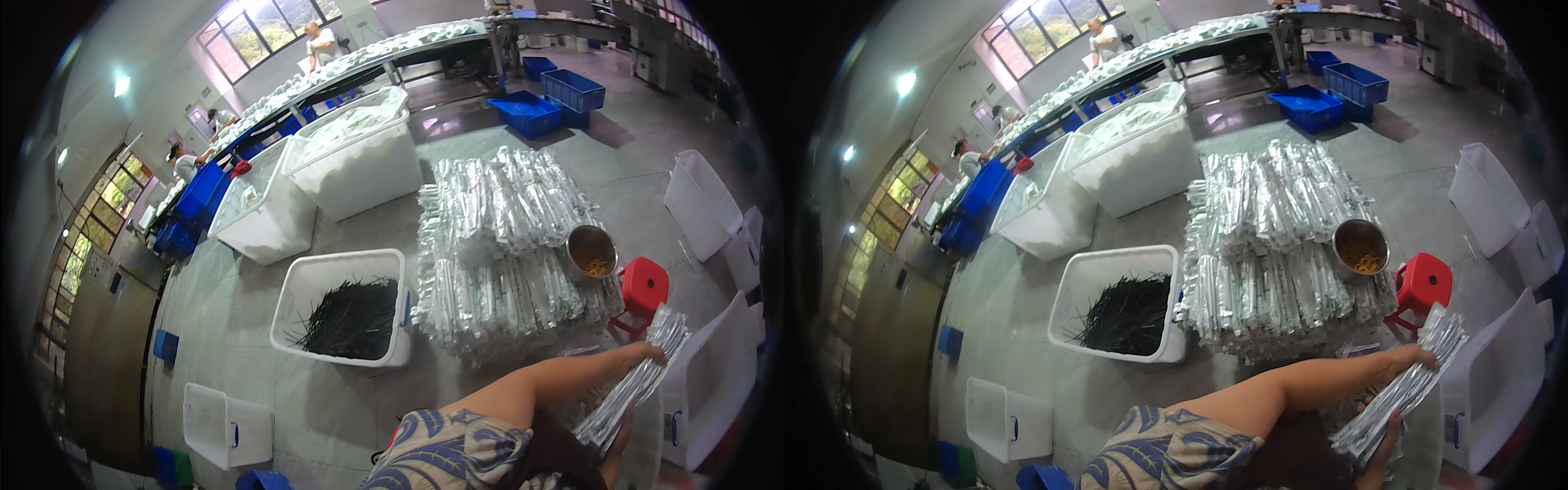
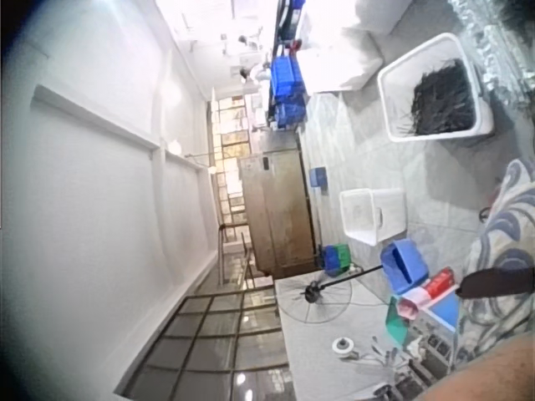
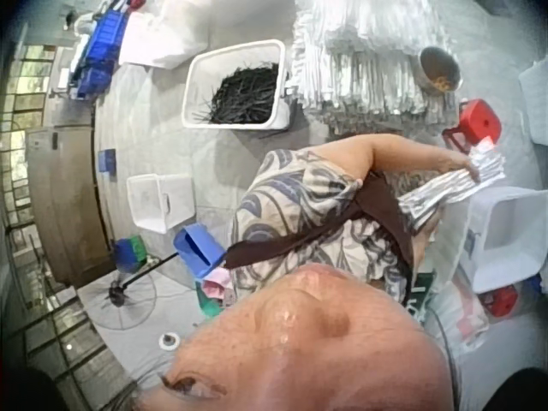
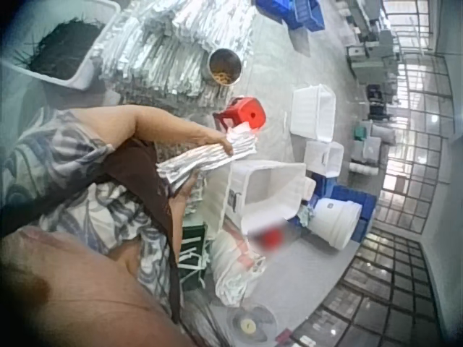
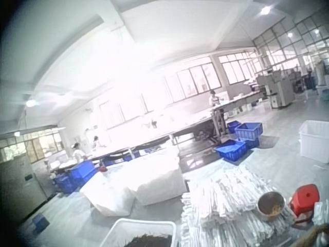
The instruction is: The person picks up wrapped straws from a white plastic bin by hand, gathers them into bundles, and secures each bundle using a rubber band taken from a small metal bowl.
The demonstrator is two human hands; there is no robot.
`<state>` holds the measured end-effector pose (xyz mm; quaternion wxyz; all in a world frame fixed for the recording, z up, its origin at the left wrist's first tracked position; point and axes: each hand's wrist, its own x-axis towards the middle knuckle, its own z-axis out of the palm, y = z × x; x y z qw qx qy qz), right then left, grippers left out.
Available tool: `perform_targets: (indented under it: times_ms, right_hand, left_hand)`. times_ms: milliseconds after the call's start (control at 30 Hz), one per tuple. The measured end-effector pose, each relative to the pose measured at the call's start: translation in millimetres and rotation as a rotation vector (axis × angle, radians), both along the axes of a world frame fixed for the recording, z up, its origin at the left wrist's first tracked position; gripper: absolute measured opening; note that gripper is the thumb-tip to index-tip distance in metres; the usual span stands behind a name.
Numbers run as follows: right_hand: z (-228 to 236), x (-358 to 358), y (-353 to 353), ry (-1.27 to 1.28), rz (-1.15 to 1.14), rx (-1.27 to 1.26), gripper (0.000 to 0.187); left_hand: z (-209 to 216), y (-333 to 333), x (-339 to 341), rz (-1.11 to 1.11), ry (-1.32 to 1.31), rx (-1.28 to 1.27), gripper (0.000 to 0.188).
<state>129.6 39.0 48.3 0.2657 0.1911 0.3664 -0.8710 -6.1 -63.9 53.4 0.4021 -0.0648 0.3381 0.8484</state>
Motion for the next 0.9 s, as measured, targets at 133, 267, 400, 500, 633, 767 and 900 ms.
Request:
perform_targets:
  times_ms: [133, 267, 400, 500, 633, 767, 900]
  right_hand:
    - [0.3, 5.7, 4.2, 0.064, 0.220, -0.108, 0.055]
    - [-13.4, -35.8, 36.7, 0.246, 0.093, 0.110, 0.055]
    - [51.7, -144.9, 24.7, 0.954, -0.083, 0.830, 0.063]
    - [85.5, -163.3, 6.8, 0.960, 0.509, 0.721, 0.054]
    - [96.9, -136.3, -28.4, 1.075, 0.742, 0.584, 0.057]
    - [106.8, -139.2, -50.7, 0.970, 0.806, 0.421, 0.068]
    - [108.2, -148.5, -112.4, 1.152, 1.042, 0.563, 0.025]
  left_hand:
    - [-22.8, 0.5, 5.2, -0.134, 0.252, 0.031, 0.037]
    - [-13.7, -42.3, 17.2, -0.063, 0.105, 0.185, 0.039]
    - [-2.1, -38.0, 39.7, -0.180, 0.021, 0.388, 0.045]
    - [-8.9, -31.1, 41.9, -0.218, 0.006, 0.511, 0.050]
    - [-7.2, -53.0, 59.7, -0.219, 0.096, 0.594, 0.056]
    - [6.1, -67.4, 68.0, -0.036, 0.038, 0.406, 0.058]
    - [0.4, -125.0, 91.0, -0.019, -0.028, 0.414, 0.068]
